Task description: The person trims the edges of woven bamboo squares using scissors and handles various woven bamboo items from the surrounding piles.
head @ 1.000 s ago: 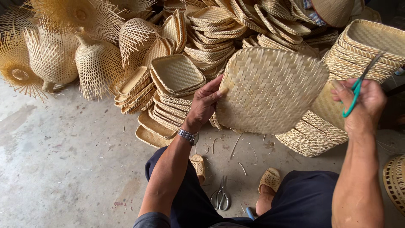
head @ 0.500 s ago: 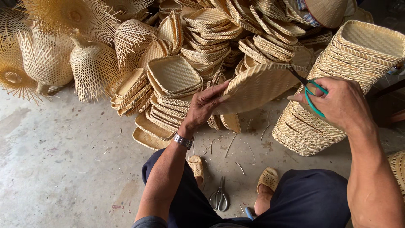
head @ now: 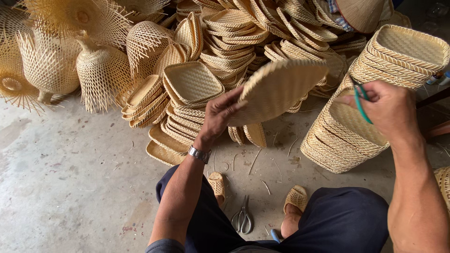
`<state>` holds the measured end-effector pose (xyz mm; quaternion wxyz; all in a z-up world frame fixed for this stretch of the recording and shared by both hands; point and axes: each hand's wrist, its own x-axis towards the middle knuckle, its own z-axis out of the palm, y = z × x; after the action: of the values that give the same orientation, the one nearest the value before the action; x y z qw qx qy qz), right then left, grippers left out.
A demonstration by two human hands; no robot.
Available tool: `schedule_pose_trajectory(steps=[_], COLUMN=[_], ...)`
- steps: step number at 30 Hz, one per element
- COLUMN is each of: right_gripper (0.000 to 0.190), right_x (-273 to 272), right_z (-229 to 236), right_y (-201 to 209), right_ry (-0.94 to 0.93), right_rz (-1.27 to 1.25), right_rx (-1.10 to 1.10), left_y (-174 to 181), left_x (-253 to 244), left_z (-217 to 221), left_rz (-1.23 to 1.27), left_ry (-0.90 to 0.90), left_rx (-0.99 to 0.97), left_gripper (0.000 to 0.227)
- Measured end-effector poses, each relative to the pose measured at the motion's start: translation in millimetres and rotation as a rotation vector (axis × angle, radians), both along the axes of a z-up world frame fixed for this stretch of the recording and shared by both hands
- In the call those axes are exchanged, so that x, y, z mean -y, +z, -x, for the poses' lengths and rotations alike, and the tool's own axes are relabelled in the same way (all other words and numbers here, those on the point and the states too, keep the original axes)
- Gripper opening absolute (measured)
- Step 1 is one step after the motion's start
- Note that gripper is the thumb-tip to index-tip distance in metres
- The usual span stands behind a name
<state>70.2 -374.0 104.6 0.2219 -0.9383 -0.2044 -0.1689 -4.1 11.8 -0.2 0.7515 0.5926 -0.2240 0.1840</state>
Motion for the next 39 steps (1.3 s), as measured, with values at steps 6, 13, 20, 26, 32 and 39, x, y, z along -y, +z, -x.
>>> schedule_pose_trajectory(steps=[6,13,20,26,32,39], right_gripper=[0.055,0.044,0.044,0.041,0.024,0.023], right_x=[22.3,28.7,-5.6,-33.9,-35.7,-5.2], right_z=[-29.2,-38.2,-21.0,-8.0,-2.7,-18.4], right_y=[-35.3,-47.1,-38.5,-57.7,-81.3,-129.3], right_ry=[0.142,0.223,0.407,0.274,0.146,-0.169], right_rz=[-0.583,-0.876,-1.000,-0.996,-0.842,-0.502], right_rx=[-0.261,-0.411,-0.578,-0.528,-0.414,-0.198], left_y=[-12.1,-17.2,-2.3,-33.8,-54.2,-35.3], left_x=[-18.8,-21.5,15.1,68.8,90.1,112.4], left_z=[-17.4,-20.7,-6.0,3.8,3.6,14.2], left_rz=[0.488,0.748,0.060,-1.157,-1.326,-1.382], left_ry=[-0.067,-0.042,0.205,0.560,0.517,0.503], left_rx=[-0.142,-0.272,-0.284,0.244,0.635,0.724], left_gripper=[0.048,0.044,0.044,0.055,0.040,0.060])
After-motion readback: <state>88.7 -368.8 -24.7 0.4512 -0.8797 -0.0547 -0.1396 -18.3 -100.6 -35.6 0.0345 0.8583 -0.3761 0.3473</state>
